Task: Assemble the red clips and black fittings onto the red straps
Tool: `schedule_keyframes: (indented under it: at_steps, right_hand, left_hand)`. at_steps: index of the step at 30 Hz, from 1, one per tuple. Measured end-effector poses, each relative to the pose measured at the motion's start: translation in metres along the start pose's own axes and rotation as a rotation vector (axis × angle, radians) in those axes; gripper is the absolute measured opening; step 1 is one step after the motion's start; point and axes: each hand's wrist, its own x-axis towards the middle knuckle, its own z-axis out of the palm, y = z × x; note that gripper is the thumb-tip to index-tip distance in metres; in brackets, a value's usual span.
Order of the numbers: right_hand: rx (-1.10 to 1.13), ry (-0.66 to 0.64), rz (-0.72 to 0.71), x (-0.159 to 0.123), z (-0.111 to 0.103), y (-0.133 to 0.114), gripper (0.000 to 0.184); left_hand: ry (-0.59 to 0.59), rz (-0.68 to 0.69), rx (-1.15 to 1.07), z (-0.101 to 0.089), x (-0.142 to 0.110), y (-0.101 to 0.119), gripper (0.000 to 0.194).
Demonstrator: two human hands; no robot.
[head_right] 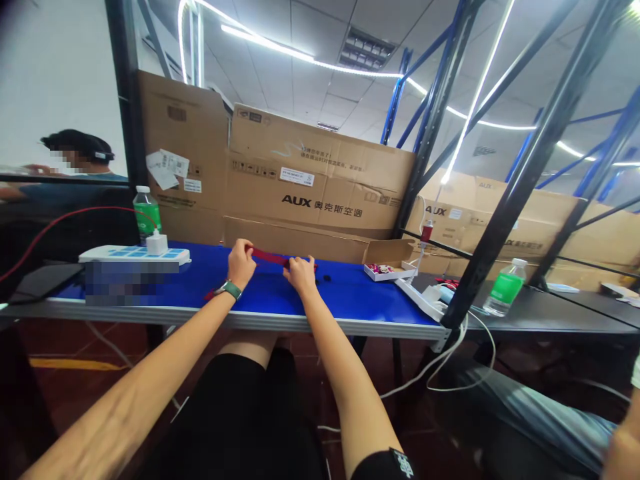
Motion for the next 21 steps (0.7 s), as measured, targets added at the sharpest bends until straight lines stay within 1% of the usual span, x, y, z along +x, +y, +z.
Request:
schedule_keyframes:
  at_steps: [2, 3, 4, 5, 6, 8, 10, 12, 13, 15, 17, 18, 19, 21]
  right_hand:
    - [-0.005, 0.022, 0.145, -0.001, -0.001, 0.013, 0.018]
    - [0.003, 0.04, 0.227, -0.002, -0.001, 0.02, 0.017]
    - [0.014, 0.064, 0.309, -0.004, -0.001, 0.026, 0.017]
    - [0.028, 0.09, 0.385, -0.006, -0.001, 0.031, 0.018]
    - [0.04, 0.117, 0.45, -0.008, 0.0, 0.034, 0.018]
    - [0.055, 0.149, 0.541, -0.013, 0.0, 0.036, 0.018]
    - [0.068, 0.146, 0.582, -0.015, -0.002, 0.032, 0.02]
    - [0.114, 0.137, 0.536, -0.014, -0.006, 0.023, 0.026]
    - [0.167, 0.133, 0.464, -0.013, -0.009, 0.018, 0.029]
    - [0.355, 0.081, 0.244, -0.009, -0.012, 0.006, 0.028]
    - [0.616, -0.055, 0.046, -0.006, -0.011, -0.007, 0.027]
    - [0.741, -0.128, -0.001, -0.005, -0.009, -0.013, 0.028]
    - [0.845, -0.186, -0.019, -0.005, -0.006, -0.017, 0.032]
    - [0.99, -0.238, -0.026, -0.005, 0.001, -0.023, 0.043]
  left_hand:
    - [0.228, -0.044, 0.001, -0.007, 0.002, 0.0, 0.02]
    - [0.314, -0.062, -0.01, -0.01, 0.003, -0.001, 0.02]
    - [0.372, -0.069, -0.022, -0.012, 0.004, -0.001, 0.019]
    - [0.399, -0.064, -0.034, -0.012, 0.004, 0.0, 0.018]
    - [0.397, -0.049, -0.043, -0.013, 0.004, 0.0, 0.018]
    - [0.337, 0.003, -0.052, -0.01, 0.004, 0.001, 0.016]
    - [0.261, 0.054, -0.055, -0.007, 0.004, 0.002, 0.016]
    - [0.203, 0.088, -0.066, -0.003, 0.004, 0.003, 0.016]
    - [0.184, 0.1, -0.077, -0.002, 0.004, 0.003, 0.016]
    - [0.154, 0.114, -0.112, 0.0, 0.003, 0.002, 0.018]
    - [0.121, 0.11, -0.157, 0.001, 0.003, 0.001, 0.022]
    - [0.101, 0.1, -0.178, 0.001, 0.003, 0.001, 0.023]
    - [0.08, 0.085, -0.189, 0.001, 0.003, 0.001, 0.024]
    - [0.029, 0.06, -0.171, 0.0, 0.002, 0.001, 0.018]
